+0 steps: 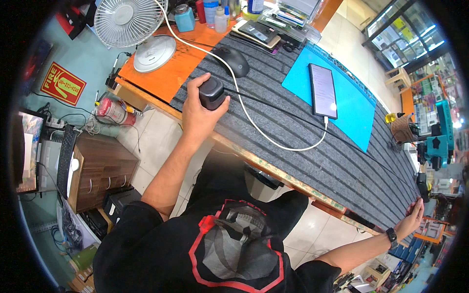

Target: The person cleans a gray textured mat on a workbench using a yellow sponge, then moves to a marble-patterned desk to wipe the surface and a monitor with a cloth. The person also handles a computer mouse and a water bottle during the process.

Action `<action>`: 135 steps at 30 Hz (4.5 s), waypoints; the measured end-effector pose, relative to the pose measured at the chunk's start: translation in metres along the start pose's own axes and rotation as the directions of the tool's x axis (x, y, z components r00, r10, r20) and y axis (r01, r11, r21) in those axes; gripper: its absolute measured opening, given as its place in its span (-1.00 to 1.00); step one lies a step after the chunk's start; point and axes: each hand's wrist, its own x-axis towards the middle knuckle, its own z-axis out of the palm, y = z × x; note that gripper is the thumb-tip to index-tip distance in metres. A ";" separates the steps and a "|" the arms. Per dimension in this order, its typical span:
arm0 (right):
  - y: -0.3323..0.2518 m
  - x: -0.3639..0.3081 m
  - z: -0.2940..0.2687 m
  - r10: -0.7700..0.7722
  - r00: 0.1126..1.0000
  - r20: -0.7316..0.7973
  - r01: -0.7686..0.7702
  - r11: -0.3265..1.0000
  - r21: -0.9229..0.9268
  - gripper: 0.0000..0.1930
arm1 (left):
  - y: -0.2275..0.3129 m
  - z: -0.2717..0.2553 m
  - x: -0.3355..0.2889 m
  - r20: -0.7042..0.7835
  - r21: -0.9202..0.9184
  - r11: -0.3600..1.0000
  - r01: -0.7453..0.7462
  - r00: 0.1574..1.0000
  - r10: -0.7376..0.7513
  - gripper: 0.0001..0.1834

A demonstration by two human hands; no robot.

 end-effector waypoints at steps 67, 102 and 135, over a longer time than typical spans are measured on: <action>-0.157 -0.260 0.338 -0.299 0.537 0.789 0.070 0.948 0.311 -0.79 | 0.002 -0.015 0.001 0.264 -0.186 0.970 0.155 0.959 -0.103 -0.18; -0.045 -0.222 0.230 -0.025 0.797 0.604 -0.167 0.951 0.260 -0.67 | -0.044 -0.047 0.038 0.583 -0.800 -0.011 0.600 0.772 -0.253 -0.42; -0.113 -0.307 0.246 -0.149 0.193 0.970 -0.969 -0.186 0.164 -0.36 | 0.101 -0.011 -0.039 0.206 -0.425 0.721 -0.547 0.718 0.665 -0.39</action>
